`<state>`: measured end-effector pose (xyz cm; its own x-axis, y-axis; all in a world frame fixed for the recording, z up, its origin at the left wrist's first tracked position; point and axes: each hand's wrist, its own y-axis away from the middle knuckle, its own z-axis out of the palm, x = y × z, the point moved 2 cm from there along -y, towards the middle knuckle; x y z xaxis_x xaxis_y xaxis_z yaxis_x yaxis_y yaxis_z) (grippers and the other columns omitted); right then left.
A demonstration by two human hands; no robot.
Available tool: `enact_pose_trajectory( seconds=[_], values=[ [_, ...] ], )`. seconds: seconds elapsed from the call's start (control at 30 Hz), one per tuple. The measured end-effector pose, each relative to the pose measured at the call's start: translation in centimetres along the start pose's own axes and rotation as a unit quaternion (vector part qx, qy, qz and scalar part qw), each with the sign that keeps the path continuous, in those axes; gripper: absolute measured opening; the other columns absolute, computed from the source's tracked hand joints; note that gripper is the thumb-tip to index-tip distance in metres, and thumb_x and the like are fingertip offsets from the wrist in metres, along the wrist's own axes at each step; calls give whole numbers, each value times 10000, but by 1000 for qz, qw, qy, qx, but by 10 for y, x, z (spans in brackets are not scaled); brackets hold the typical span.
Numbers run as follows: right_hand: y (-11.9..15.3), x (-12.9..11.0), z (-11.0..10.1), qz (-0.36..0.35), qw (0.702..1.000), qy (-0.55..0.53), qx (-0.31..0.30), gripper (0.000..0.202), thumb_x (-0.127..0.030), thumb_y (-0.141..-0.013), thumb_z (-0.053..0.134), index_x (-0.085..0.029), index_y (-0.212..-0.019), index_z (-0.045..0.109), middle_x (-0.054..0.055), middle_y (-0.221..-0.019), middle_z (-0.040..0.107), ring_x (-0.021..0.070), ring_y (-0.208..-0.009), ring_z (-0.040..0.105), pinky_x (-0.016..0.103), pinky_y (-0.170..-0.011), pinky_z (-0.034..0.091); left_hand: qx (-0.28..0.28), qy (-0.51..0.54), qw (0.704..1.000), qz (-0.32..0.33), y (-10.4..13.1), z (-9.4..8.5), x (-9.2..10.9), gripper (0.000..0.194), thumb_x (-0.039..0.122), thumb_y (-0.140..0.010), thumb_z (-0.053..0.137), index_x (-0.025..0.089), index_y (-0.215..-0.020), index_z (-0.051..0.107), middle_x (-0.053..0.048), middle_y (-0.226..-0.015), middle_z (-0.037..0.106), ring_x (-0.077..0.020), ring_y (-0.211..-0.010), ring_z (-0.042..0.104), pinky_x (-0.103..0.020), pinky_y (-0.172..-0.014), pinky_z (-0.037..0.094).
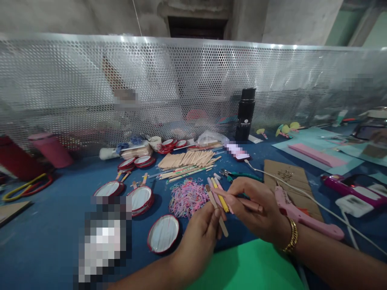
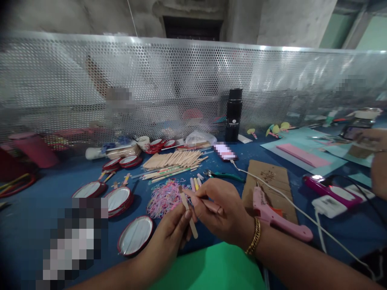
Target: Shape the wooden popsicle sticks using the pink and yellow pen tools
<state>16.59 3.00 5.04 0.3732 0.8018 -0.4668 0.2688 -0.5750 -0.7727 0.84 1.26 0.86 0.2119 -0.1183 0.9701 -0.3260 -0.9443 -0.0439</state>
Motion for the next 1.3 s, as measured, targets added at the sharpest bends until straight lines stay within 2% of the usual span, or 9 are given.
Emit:
enact_pose_trajectory(
  seconds=[0.17,0.37,0.6,0.8,1.0,1.3],
  values=[
    [-1,0,1,-1,1000,-2,-30,88,-209,-899,570,-200,-815,592,10,-685,638,147,-640,570,294,-613,440,-10,-8,1000,8,-1,0,2,318,436,-984,393,209,-786,496,56,-583,445,-112,-507,390,-230,-503,309],
    [0,0,-1,6,1000,13,6,86,-201,-900,570,-196,-815,584,6,-683,620,137,-625,561,291,-608,432,-3,-13,1000,0,0,0,0,325,438,-990,382,208,-793,501,52,-602,452,-111,-512,388,-232,-516,315],
    [-1,-1,0,8,999,-1,-35,108,-203,-895,570,-195,-793,606,15,-677,629,150,-639,568,296,-617,434,-12,-10,1000,6,1,-1,2,315,438,-982,404,209,-791,506,50,-582,457,-114,-510,395,-231,-511,320],
    [-1,0,-1,10,1000,11,7,104,-209,-906,560,-200,-804,579,8,-679,620,143,-623,563,293,-607,436,-1,-2,1000,6,-1,-1,0,320,438,-979,410,209,-777,506,53,-579,460,-109,-499,390,-225,-501,311],
    [-1,-1,0,3,1000,-10,-26,89,-206,-899,575,-198,-811,589,8,-697,640,139,-639,569,294,-617,435,-11,-12,1000,0,0,0,-1,325,444,-988,391,207,-800,509,57,-579,443,-103,-497,377,-226,-505,310],
    [0,0,1,9,1000,5,0,90,-200,-905,563,-195,-817,580,11,-687,624,146,-636,562,301,-619,433,-6,-12,1000,0,0,0,-1,307,423,-993,389,206,-809,504,49,-608,457,-106,-520,398,-229,-515,319]
  ],
)
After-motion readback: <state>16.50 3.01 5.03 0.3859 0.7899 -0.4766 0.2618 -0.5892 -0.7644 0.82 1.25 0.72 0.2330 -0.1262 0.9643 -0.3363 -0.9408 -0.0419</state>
